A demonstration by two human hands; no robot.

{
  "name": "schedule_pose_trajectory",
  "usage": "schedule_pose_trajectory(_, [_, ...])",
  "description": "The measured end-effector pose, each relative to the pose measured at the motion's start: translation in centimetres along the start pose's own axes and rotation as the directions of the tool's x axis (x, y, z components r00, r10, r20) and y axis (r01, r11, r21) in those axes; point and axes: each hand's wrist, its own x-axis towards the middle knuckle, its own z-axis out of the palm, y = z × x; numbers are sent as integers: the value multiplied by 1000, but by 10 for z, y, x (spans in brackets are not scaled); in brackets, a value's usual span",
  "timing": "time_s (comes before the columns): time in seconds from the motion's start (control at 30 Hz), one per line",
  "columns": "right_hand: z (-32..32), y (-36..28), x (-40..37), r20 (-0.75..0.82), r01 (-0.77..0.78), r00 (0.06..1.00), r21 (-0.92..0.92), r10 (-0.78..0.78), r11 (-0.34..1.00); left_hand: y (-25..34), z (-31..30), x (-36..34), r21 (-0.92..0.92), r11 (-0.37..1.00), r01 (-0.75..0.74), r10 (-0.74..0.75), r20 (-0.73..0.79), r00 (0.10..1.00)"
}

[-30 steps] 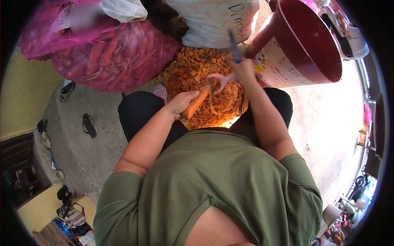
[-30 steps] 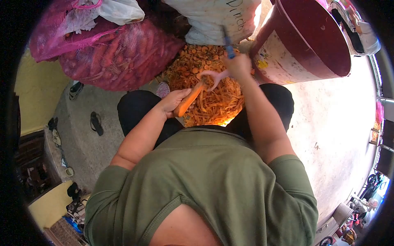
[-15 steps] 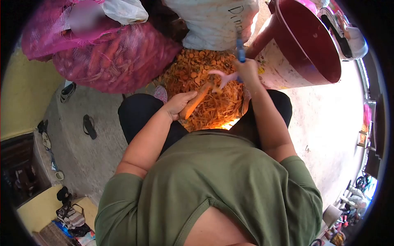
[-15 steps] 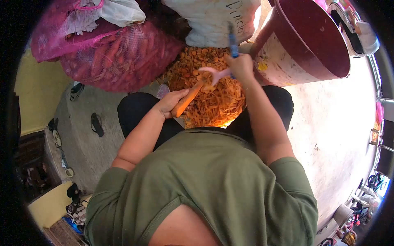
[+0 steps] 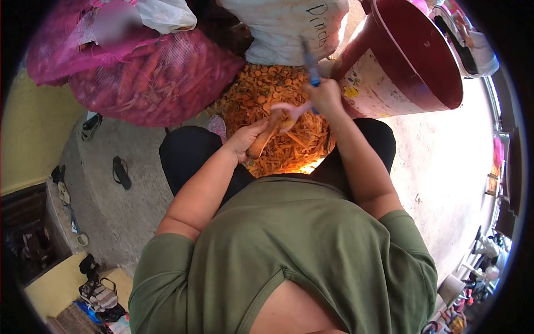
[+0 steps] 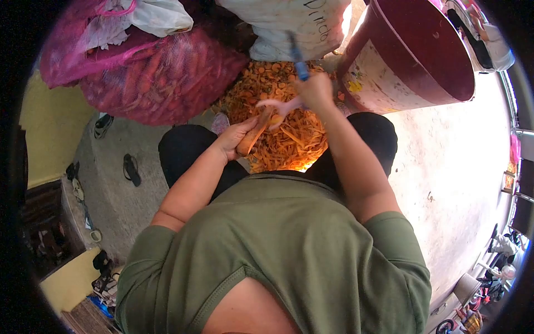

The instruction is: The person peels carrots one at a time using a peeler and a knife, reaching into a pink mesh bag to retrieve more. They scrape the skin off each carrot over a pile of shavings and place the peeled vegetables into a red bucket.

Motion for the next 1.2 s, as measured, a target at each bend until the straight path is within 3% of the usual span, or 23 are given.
schedule_pose_trajectory(0.03, [11, -9, -14, 114, 20, 993, 9, -21, 1000, 0, 2, 1, -21, 999, 26, -27, -36, 999])
schedule_pose_trajectory(0.13, [25, -14, -26, 163, 124, 982, -169, -97, 978, -9, -12, 12, -24, 999, 40, -38, 85, 996])
schedule_pose_trajectory(0.17, [32, 5, -7, 118, 98, 990, -158, -80, 983, -13, -16, 13, 30, 999, 22, -24, 80, 996])
schedule_pose_trajectory(0.23, [8, 9, 12, 44, -116, 992, -86, 121, 989, -13, -15, 12, 138, 990, -18, 7, 76, 997])
schedule_pose_trajectory(0.3, [-6, 46, 49, -178, -107, 981, -167, 76, 980, -7, -10, 5, 145, 989, -20, 14, 41, 999])
schedule_pose_trajectory(0.33, [-15, 40, 44, -242, -73, 968, -10, 68, 997, -5, -7, 2, 148, 989, -21, 18, 23, 1000])
schedule_pose_trajectory(0.4, [-17, 24, 31, -151, -76, 985, 48, 83, 996, -6, -7, 3, 79, 997, -23, 24, -12, 1000])
schedule_pose_trajectory(0.47, [4, 11, 13, 11, -56, 998, -50, 56, 997, -5, -7, 4, 42, 999, -12, 13, -6, 1000])
schedule_pose_trajectory(0.53, [18, -12, -23, 151, 127, 982, -83, -114, 988, -2, -6, 2, 41, 999, 17, -18, 37, 999])
schedule_pose_trajectory(0.6, [27, -7, -21, 119, 141, 986, -221, -117, 965, -7, -6, 8, 74, 997, 13, -13, 2, 1000])
schedule_pose_trajectory(0.67, [13, 4, 6, 17, -48, 998, -189, 53, 981, -13, -10, 11, 90, 996, 16, -16, -1, 1000])
schedule_pose_trajectory(0.7, [2, 16, 17, -45, -78, 996, -78, 75, 994, -14, -15, 11, 90, 996, 18, -19, 14, 1000])
schedule_pose_trajectory(0.73, [-10, 18, 25, -199, -49, 980, -196, 9, 979, -13, -17, 10, 89, 996, 20, -22, 29, 999])
schedule_pose_trajectory(0.8, [-22, 22, 31, -249, -31, 969, -104, 4, 994, -11, -15, 7, 69, 998, 10, -12, 28, 1000])
schedule_pose_trajectory(0.9, [7, 10, 5, -32, 63, 997, -16, -63, 998, -7, -8, 6, -15, 1000, 28, -27, 23, 999])
schedule_pose_trajectory(0.97, [24, -11, -27, 131, 163, 981, -165, -142, 973, -6, -10, 7, -11, 997, 80, -80, 31, 996])
schedule_pose_trajectory(1.03, [30, -1, -18, 105, 146, 986, -152, -131, 978, -4, -17, 8, 78, 985, 156, -160, 50, 986])
schedule_pose_trajectory(1.07, [30, 3, -12, 91, 136, 988, -146, -124, 980, -7, -16, 7, 76, 990, 118, -122, 57, 991])
schedule_pose_trajectory(1.13, [10, 10, 11, -7, -45, 999, -100, 45, 994, -10, -6, 4, 74, 997, 37, -42, 73, 996])
schedule_pose_trajectory(1.2, [-7, 30, 38, -171, -58, 985, -120, 37, 991, -7, -11, 4, 87, 995, 47, -54, 81, 995])
